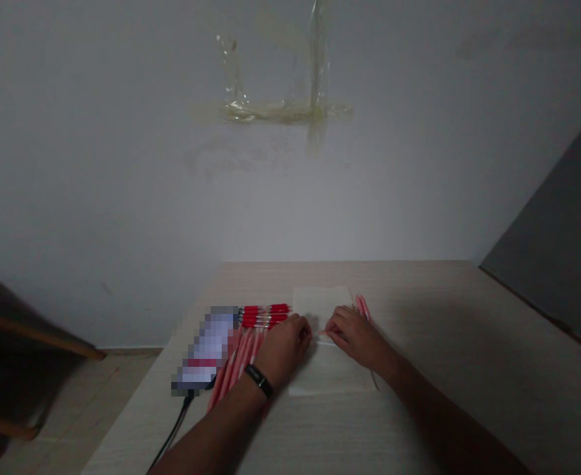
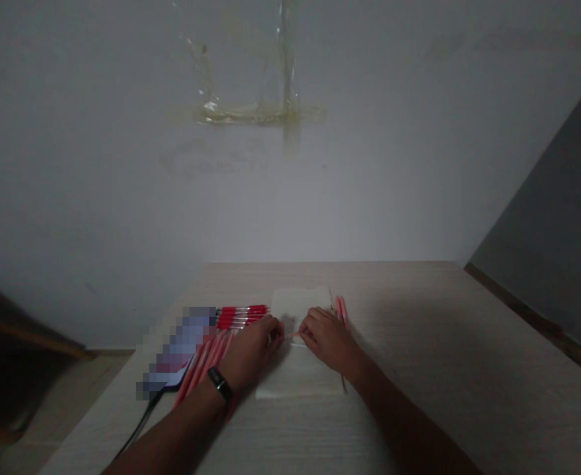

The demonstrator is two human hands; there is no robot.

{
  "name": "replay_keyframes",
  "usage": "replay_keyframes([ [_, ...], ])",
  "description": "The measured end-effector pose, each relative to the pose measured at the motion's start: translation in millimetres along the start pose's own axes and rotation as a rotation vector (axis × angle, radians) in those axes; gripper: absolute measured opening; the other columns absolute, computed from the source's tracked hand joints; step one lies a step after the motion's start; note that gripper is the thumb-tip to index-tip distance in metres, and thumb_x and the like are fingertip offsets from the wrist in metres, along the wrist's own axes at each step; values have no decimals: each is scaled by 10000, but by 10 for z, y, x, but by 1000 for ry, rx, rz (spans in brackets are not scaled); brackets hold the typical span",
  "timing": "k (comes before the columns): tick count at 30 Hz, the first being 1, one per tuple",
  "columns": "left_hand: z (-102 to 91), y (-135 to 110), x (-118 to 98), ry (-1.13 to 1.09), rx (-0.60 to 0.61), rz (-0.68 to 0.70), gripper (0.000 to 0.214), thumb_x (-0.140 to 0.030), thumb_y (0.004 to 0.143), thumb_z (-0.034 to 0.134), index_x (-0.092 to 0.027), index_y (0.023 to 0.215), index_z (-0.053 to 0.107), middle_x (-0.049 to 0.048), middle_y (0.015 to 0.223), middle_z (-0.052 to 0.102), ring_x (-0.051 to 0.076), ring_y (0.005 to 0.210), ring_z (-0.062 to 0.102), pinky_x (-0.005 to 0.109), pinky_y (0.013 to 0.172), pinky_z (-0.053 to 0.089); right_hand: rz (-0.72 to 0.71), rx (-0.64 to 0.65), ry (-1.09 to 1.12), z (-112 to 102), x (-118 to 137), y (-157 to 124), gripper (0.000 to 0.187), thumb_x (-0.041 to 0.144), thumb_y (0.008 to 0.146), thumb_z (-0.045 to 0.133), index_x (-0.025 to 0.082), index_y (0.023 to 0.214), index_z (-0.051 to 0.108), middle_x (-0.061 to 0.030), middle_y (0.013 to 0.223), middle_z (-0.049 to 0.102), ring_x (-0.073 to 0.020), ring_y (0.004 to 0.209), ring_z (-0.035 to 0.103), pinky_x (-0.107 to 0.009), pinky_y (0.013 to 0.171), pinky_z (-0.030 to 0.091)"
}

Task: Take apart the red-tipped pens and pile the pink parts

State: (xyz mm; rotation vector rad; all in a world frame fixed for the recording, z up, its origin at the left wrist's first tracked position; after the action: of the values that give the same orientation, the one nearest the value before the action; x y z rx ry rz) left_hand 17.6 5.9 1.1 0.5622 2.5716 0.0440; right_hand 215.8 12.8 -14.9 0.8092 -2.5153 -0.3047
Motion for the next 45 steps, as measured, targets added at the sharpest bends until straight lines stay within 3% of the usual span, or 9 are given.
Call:
replay_keyframes([
  [3, 7, 1, -14, -11, 18, 5, 135, -205, 898, 517, -188, 904, 651, 61, 930, 673, 169, 825, 614, 256, 695, 394, -1, 5, 8, 4, 18, 3, 49, 207, 919, 632, 198, 875, 614, -28, 904, 628, -199, 917, 583, -351, 890, 418],
  [10, -5, -6, -75, -43, 50, 41, 167, -264, 937, 492, -189, 931, 641, 68, 973, 681, 177, 855, 618, 252, 711, 417, 16, -12, 228, 53, 69, -29, 39, 206, 957, 565, 196, 926, 588, -23, 873, 641, -170, 827, 597, -279, 739, 444],
  [19, -3, -6, -70, -46, 51, 44, 135, -239, 928, 510, -194, 939, 637, 51, 953, 695, 168, 838, 627, 243, 693, 405, 19, -33, 349, 62, 81, -36, 22, 198, 914, 612, 202, 928, 628, -12, 862, 640, -152, 799, 613, -258, 728, 472],
  [27, 19, -2, -62, -48, 37, 32, 109, -242, 916, 550, -199, 947, 645, 44, 932, 700, 168, 828, 631, 240, 697, 406, 112, -21, 454, 48, 105, -48, 69, 214, 920, 613, 207, 973, 658, -11, 898, 684, -145, 811, 645, -249, 738, 488],
  [34, -45, -8, -100, -56, 47, 37, 110, -224, 912, 544, -202, 953, 644, 46, 948, 703, 168, 830, 636, 238, 692, 410, 140, -7, 485, 28, 121, -41, 100, 276, 921, 612, 210, 969, 670, -15, 879, 697, -148, 781, 645, -252, 715, 489],
  [40, -45, -13, -125, -67, 58, 22, 96, -256, 889, 588, -209, 928, 662, 37, 924, 698, 170, 832, 630, 241, 699, 418, 112, -20, 396, 43, 98, -39, 101, 298, 893, 654, 203, 859, 659, 1, 785, 660, -146, 725, 618, -247, 660, 461],
  [45, -90, -2, -53, -55, 34, -45, 172, -303, 910, 580, -193, 1028, 638, 63, 982, 698, 182, 872, 640, 255, 716, 425, 128, -71, 364, 30, 6, -44, 103, 283, 901, 643, 198, 844, 649, -4, 783, 662, -148, 732, 619, -254, 677, 474],
])
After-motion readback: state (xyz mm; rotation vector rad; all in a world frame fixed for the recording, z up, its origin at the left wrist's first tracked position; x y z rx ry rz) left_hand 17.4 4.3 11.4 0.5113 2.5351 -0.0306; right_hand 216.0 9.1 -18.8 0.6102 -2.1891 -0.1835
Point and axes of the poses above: each hand's wrist, its own y-axis towards the middle knuckle, its own z-axis out of the palm, x = y × z, the point moved 2 cm from there along y, towards the middle knuckle
